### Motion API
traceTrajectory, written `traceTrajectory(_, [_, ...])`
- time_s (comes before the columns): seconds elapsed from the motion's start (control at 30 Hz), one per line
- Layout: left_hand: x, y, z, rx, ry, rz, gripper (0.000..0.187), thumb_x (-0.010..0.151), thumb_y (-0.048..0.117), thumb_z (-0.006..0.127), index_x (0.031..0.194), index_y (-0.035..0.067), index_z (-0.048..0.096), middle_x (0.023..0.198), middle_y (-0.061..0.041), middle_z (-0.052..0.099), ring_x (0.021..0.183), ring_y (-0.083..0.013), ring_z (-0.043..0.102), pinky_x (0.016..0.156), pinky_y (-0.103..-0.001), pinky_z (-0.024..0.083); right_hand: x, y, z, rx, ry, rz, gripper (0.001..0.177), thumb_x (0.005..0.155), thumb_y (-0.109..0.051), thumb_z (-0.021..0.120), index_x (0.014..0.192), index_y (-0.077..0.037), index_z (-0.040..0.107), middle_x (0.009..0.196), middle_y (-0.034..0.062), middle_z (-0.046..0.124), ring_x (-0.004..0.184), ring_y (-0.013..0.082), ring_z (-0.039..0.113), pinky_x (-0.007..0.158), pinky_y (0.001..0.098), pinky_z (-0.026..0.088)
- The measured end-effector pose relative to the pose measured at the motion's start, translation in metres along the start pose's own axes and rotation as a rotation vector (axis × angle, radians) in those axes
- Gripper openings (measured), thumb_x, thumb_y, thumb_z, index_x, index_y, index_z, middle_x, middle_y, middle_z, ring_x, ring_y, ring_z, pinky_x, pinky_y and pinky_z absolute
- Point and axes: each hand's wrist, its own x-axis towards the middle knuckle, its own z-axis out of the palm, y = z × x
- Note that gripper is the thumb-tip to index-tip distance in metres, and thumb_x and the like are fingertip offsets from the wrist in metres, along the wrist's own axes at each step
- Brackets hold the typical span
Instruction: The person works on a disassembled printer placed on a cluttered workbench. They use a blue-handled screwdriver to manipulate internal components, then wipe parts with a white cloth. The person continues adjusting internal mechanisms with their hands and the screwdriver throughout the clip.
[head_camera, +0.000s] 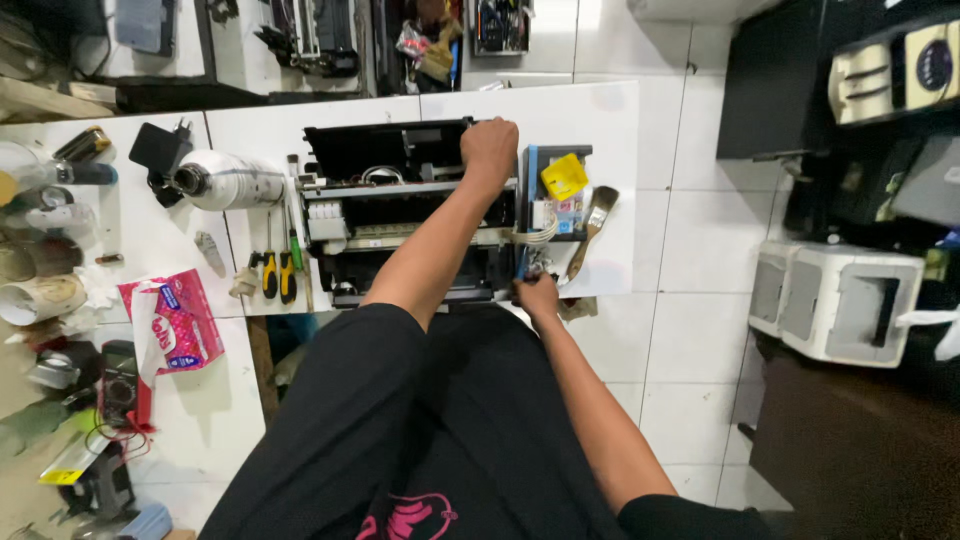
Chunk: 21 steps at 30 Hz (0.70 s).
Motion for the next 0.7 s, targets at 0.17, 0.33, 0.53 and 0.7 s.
traceTrajectory(0.17, [0.009, 0.018, -0.002, 0.049, -0.118, 0.012, 0.013, 0.092, 0.004, 0.068, 0.092, 0.008, 0.08, 0.083, -0.012, 0.077, 0.081, -0.0367, 0.078, 0.053, -0.061, 0.059, 0.006, 0.009, -0.003, 0.126, -0.073, -0.075, 0.052, 0.091, -0.033, 0.081, 0.134, -0.006, 0.07, 0.118, 0.0151, 0.08, 0.128, 0.0359, 0.07, 0.107, 0.0502, 0.055])
traceTrajectory(0.33, [0.006, 0.033, -0.012, 0.097, -0.206, -0.053, 0.023, 0.1, 0.007, 0.059, 0.106, 0.01, 0.081, 0.099, -0.01, 0.079, 0.089, -0.0371, 0.077, 0.052, -0.064, 0.056, 0.02, 0.026, 0.003, 0.204, -0.14, -0.08, 0.048, 0.093, -0.031, 0.081, 0.134, -0.008, 0.07, 0.119, 0.014, 0.078, 0.123, 0.0357, 0.072, 0.097, 0.0502, 0.06])
traceTrajectory(0.53, [0.007, 0.024, 0.0, 0.111, -0.205, -0.025, 0.026, 0.099, 0.003, 0.057, 0.107, 0.011, 0.081, 0.099, -0.008, 0.081, 0.092, -0.0337, 0.079, 0.055, -0.062, 0.058, 0.053, 0.043, 0.016, 0.528, -0.181, -0.031, 0.052, 0.084, -0.011, 0.085, 0.129, 0.005, 0.064, 0.109, 0.0215, 0.071, 0.097, 0.0319, 0.074, 0.079, 0.0402, 0.071])
traceTrajectory(0.7, [-0.001, 0.035, -0.026, 0.162, -0.213, -0.076, 0.016, 0.097, 0.0, 0.067, 0.101, 0.008, 0.081, 0.089, -0.01, 0.079, 0.078, -0.0339, 0.076, 0.04, -0.058, 0.054, 0.061, 0.049, 0.02, 0.516, -0.193, -0.015, 0.048, 0.084, -0.009, 0.086, 0.126, 0.002, 0.067, 0.105, 0.0185, 0.067, 0.088, 0.034, 0.078, 0.076, 0.0427, 0.073])
